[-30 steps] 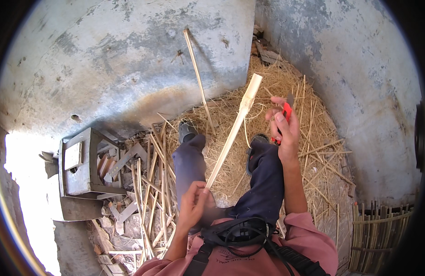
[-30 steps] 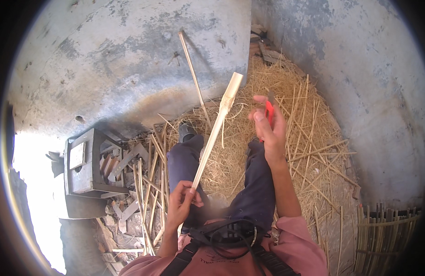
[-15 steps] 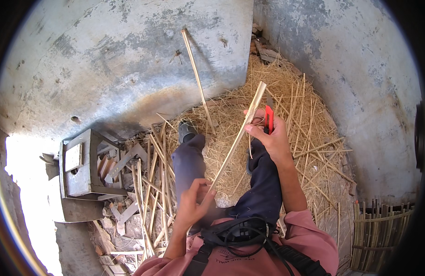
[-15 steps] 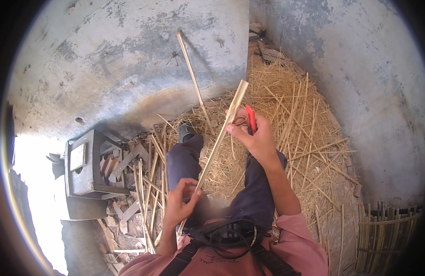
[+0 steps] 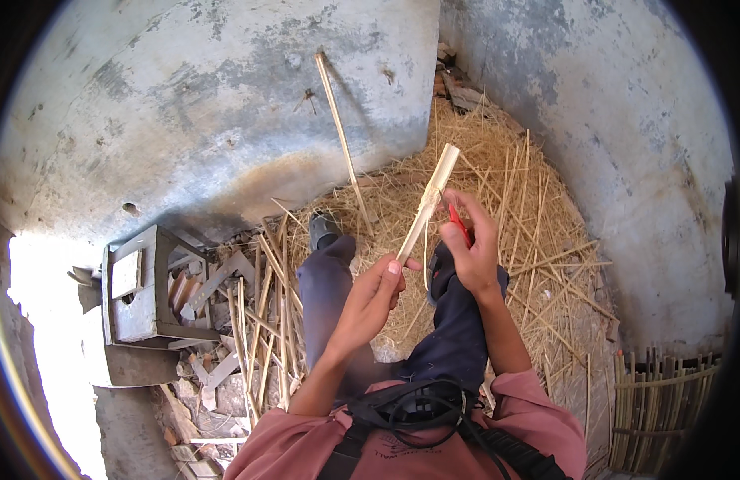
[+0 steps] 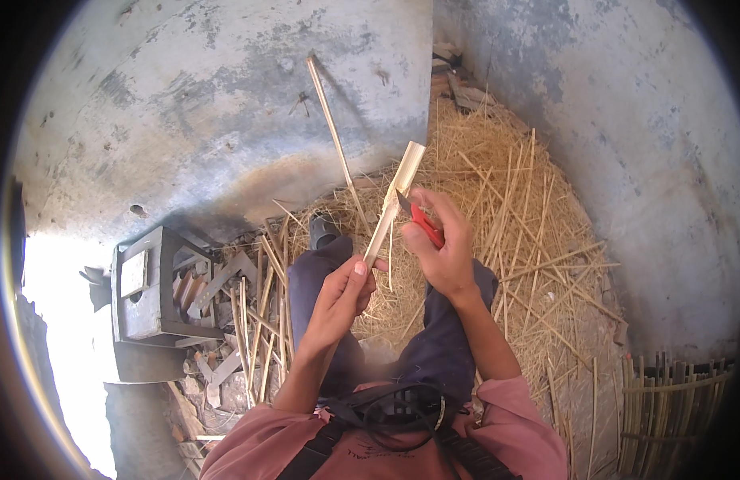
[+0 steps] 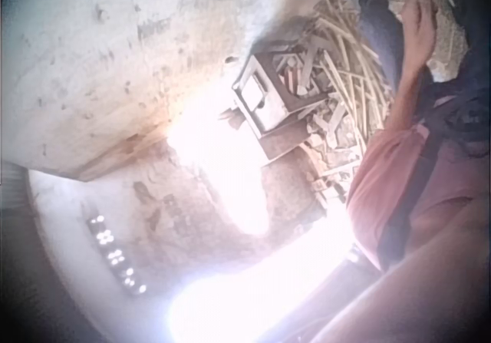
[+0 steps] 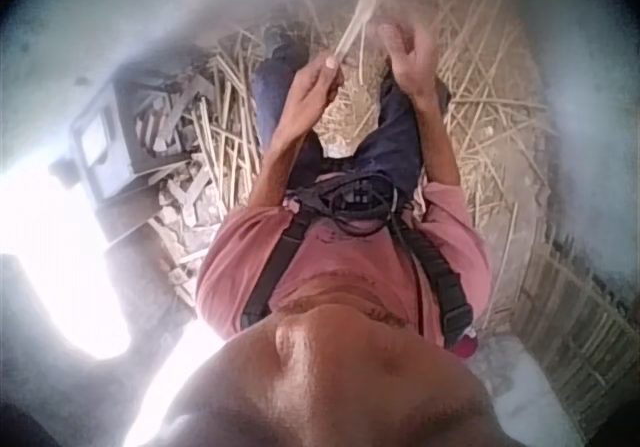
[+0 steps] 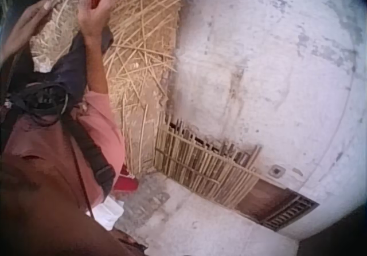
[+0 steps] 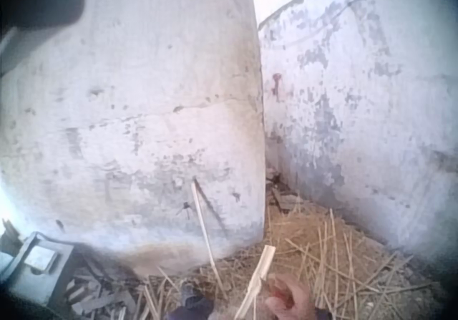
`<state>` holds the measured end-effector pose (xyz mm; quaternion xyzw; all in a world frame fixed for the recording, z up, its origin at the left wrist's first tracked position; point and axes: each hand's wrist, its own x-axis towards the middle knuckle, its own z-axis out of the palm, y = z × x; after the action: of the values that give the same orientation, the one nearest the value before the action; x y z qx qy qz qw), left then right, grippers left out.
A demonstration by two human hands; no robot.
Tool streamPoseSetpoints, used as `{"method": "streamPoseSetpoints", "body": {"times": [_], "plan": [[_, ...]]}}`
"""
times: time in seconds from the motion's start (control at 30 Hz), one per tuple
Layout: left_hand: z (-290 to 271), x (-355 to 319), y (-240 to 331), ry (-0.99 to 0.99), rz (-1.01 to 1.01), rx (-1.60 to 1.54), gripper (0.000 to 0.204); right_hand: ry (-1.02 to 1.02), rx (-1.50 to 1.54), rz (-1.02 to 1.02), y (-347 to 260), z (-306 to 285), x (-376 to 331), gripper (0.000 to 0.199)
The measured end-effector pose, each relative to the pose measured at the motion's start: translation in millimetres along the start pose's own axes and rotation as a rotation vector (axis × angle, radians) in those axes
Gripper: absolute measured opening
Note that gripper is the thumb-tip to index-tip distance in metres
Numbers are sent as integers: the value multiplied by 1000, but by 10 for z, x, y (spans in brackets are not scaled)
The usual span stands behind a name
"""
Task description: The person whittles a strip of wood using a small red utility knife while seated, removing thin shavings to shape the end of the piece.
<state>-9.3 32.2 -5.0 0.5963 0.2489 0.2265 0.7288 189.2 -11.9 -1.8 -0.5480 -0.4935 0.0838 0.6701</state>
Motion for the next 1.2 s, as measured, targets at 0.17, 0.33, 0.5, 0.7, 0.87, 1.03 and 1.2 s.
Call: {"method": "streamPoseSetpoints", "body": {"times": [0.17, 0.33, 0.5, 0.7, 0.87, 1.03, 1.2], "plan": [[67, -38, -44, 118, 95, 164, 26, -9, -245, -58, -108, -142, -97, 25], [63, -26, 57, 56, 96, 262, 25, -149, -333, -257, -196, -103, -77, 26], [13, 21, 85, 55, 119, 256, 25, -220, -371, -269, -193, -122, -81, 27], [103, 55, 229, 83, 120, 351, 25, -206, -342, -300, -101, -89, -99, 28], [150, 62, 321, 106, 139, 371, 23, -208, -320, -324, -89, -59, -101, 30], [149, 88, 253, 167, 142, 469, 22, -243, -359, -337, -70, -55, -117, 29], [88, 108, 152, 110, 129, 408, 25, -262, -400, -370, -94, -20, -166, 34]]}}
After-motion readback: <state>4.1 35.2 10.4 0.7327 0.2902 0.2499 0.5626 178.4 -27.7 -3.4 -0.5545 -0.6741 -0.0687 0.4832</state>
